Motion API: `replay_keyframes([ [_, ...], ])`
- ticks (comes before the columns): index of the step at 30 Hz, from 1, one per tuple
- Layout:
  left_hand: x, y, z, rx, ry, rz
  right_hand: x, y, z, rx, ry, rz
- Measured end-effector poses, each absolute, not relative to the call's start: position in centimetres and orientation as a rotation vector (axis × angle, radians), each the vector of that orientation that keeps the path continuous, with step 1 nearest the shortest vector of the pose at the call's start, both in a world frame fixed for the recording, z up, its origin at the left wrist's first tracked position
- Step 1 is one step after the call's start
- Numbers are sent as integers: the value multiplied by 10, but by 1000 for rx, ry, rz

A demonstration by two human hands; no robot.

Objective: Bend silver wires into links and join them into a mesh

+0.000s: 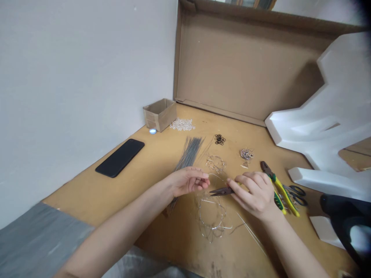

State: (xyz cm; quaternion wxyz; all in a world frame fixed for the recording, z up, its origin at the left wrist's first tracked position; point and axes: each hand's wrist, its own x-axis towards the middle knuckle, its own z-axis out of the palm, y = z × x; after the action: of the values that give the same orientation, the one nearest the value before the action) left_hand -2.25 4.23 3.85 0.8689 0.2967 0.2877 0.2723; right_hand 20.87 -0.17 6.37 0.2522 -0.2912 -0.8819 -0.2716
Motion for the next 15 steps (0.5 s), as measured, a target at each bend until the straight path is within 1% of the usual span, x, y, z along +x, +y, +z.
replay_keyframes([
  [15,-20,42,35,591,636,543,206,-2,60,-784,-2429,-738],
])
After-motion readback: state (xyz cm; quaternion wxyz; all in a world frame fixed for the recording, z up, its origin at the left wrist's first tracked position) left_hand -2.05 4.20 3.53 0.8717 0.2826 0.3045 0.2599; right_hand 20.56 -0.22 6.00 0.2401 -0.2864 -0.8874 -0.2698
